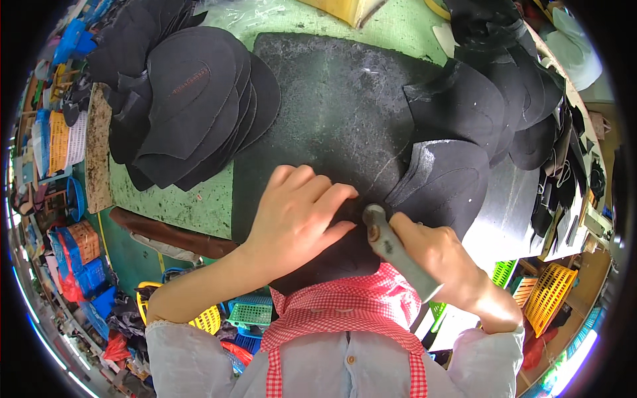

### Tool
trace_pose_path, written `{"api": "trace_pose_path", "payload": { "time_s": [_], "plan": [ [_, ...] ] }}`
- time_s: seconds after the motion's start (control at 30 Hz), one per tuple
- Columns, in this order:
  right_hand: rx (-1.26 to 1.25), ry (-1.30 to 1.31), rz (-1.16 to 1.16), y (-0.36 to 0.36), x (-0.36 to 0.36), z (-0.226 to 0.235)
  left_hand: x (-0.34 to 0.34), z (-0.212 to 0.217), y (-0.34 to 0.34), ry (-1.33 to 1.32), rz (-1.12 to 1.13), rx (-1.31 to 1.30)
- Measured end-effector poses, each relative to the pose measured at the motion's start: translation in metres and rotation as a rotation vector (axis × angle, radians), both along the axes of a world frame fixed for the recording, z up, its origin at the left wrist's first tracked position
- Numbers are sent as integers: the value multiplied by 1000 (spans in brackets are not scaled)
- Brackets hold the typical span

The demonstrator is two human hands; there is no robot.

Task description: Hammering the seams or folded edges of black shoe upper components on a workbench.

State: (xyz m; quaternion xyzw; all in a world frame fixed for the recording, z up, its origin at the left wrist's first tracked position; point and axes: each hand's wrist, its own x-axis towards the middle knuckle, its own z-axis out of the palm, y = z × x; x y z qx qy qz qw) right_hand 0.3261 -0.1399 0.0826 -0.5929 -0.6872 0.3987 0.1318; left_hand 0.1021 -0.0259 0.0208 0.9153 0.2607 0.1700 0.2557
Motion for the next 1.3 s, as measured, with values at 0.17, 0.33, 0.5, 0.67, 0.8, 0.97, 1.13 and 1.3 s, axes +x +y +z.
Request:
{"api": "trace_pose_path", "payload": {
  "time_s": [0.17, 0.33, 0.5, 0.67, 0.8, 0.97, 1.13, 1.3],
  "plan": [
    [36, 87, -91, -5, 0, -13, -24, -4, 1, -40, 83, -28],
    [-33, 86, -46, -1, 0, -9, -28, -17, -3, -142, 83, 57],
    [74, 144, -73, 13, 1, -9, -27, -18, -9, -125, 51, 254],
    [106, -18, 44, 27, -7, -7, -28, -15, -10, -78, 24, 303],
    [83, 33, -83, 26, -12, 0, -28, -13, -11, -61, 6, 296],
    [-105, 120, -61, 34, -15, 5, -49, -8, 11, -37, 6, -24],
    [-47, 42, 109, 29, -27, 2, -53, -9, 4, -77, -44, 218],
    [33, -3, 49, 33, -34, -7, -69, -6, 24, -114, -82, 247]
  ]
}}
